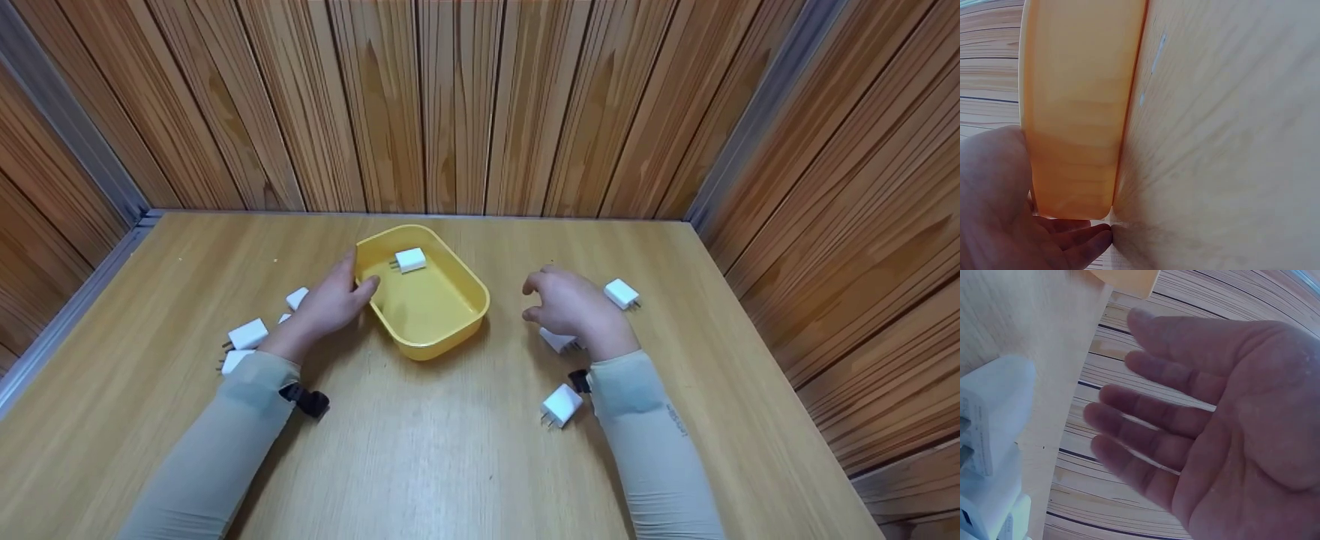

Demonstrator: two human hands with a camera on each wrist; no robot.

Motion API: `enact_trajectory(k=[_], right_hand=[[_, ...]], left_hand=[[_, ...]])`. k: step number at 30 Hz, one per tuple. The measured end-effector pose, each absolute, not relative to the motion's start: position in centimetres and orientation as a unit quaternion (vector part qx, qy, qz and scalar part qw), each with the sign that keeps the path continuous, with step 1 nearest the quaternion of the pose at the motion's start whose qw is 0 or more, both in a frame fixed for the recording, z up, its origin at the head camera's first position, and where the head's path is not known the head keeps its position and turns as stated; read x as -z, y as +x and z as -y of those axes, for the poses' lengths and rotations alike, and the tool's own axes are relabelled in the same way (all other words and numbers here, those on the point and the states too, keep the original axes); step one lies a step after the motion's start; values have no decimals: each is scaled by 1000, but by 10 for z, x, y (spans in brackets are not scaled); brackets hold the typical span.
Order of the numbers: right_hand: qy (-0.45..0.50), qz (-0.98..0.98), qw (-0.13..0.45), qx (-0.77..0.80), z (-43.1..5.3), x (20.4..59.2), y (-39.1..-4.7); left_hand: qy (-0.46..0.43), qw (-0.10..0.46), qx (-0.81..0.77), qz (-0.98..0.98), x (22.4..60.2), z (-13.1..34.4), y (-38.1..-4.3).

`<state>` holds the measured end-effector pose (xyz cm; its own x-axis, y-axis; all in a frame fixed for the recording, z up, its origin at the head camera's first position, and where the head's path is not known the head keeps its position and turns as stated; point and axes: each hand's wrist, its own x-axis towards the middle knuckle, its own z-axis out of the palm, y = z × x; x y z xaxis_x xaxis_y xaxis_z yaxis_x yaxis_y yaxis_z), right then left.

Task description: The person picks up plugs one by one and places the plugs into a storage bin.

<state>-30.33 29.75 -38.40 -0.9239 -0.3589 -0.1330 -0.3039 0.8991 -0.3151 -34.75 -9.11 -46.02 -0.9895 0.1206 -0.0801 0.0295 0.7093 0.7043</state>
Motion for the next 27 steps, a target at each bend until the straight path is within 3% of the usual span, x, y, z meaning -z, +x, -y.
enact_trajectory(k=[17,27], right_hand=[[-131,-964,191,134,-296,388,-298],[-114,-961,219,121,-297,391,-295]], left_hand=[[42,55,-366,-928,458,94,-349],[42,58,-374,-925,459,91,-346]])
